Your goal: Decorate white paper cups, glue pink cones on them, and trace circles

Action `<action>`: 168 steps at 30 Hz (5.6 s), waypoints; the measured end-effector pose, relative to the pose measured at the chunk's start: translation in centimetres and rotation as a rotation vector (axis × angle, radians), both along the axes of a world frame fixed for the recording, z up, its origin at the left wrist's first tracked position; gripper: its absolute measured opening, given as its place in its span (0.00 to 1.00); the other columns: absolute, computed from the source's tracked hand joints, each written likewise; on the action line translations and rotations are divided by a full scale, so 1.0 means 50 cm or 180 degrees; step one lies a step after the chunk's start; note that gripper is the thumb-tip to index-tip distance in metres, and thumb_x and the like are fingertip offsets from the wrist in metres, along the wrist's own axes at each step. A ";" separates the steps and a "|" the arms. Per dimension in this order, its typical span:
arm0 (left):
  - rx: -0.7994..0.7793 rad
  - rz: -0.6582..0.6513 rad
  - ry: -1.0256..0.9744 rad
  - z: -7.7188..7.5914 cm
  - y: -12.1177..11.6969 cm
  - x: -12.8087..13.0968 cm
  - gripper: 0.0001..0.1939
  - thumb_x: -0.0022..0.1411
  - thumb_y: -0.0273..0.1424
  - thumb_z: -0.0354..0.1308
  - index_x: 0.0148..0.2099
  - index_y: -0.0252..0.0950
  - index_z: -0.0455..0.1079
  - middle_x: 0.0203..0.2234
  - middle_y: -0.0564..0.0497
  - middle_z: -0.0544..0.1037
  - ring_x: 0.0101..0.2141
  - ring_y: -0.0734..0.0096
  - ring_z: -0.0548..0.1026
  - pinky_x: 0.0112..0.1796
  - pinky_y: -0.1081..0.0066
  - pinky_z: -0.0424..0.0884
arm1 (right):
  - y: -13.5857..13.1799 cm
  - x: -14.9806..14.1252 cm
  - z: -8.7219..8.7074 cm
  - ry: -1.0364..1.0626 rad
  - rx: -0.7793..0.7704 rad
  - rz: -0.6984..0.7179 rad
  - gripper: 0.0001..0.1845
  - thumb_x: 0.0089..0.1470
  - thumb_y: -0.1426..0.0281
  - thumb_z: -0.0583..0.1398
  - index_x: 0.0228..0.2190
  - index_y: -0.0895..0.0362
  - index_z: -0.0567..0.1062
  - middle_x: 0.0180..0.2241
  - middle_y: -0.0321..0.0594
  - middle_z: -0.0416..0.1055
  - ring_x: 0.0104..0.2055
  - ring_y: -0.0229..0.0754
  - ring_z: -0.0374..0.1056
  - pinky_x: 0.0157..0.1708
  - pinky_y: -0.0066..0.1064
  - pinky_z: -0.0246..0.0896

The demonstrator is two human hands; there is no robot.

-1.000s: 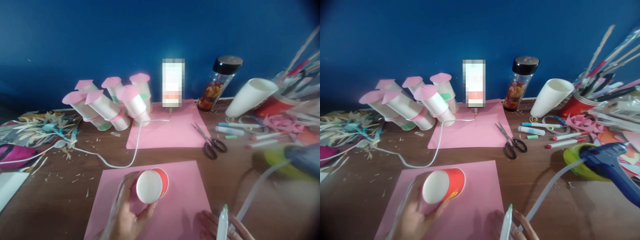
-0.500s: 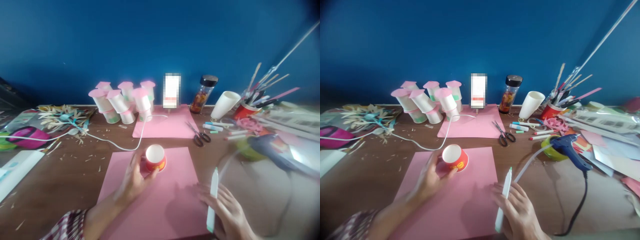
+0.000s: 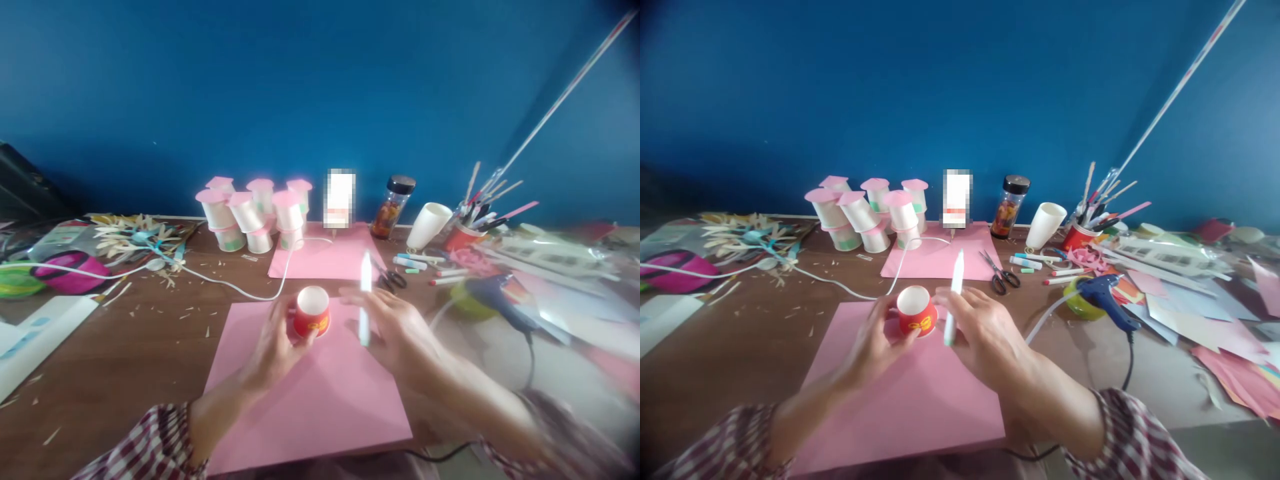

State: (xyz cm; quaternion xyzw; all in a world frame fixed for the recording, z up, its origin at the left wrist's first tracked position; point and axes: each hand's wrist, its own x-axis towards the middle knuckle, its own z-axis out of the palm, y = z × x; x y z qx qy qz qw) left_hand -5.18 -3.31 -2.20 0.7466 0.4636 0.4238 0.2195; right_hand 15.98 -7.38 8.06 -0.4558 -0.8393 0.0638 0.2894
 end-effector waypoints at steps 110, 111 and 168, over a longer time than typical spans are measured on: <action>0.1009 0.0315 0.2802 0.074 -0.073 -0.004 0.31 0.54 0.22 0.51 0.62 0.37 0.59 0.11 0.59 0.64 0.14 0.73 0.65 0.16 0.74 0.64 | 0.339 -0.268 -0.004 -0.2143 -0.2515 0.2303 0.18 0.60 0.63 0.57 0.22 0.59 0.68 0.21 0.32 0.64 0.22 0.31 0.56 0.24 0.26 0.48; 0.1005 0.0313 0.2794 0.074 -0.073 -0.004 0.31 0.54 0.21 0.50 0.62 0.36 0.58 0.12 0.59 0.64 0.14 0.73 0.65 0.16 0.74 0.64 | 0.341 -0.264 -0.005 -0.2084 -0.2550 0.2261 0.17 0.60 0.63 0.56 0.23 0.59 0.69 0.23 0.33 0.66 0.23 0.31 0.57 0.25 0.27 0.49; 0.0486 0.0520 0.2901 0.066 -0.072 -0.008 0.23 0.64 0.33 0.49 0.61 0.39 0.60 0.12 0.60 0.66 0.14 0.73 0.67 0.18 0.74 0.52 | 0.175 0.048 -0.082 0.0675 -0.2056 0.0275 0.09 0.52 0.68 0.61 0.35 0.59 0.78 0.30 0.39 0.76 0.30 0.37 0.69 0.29 0.25 0.62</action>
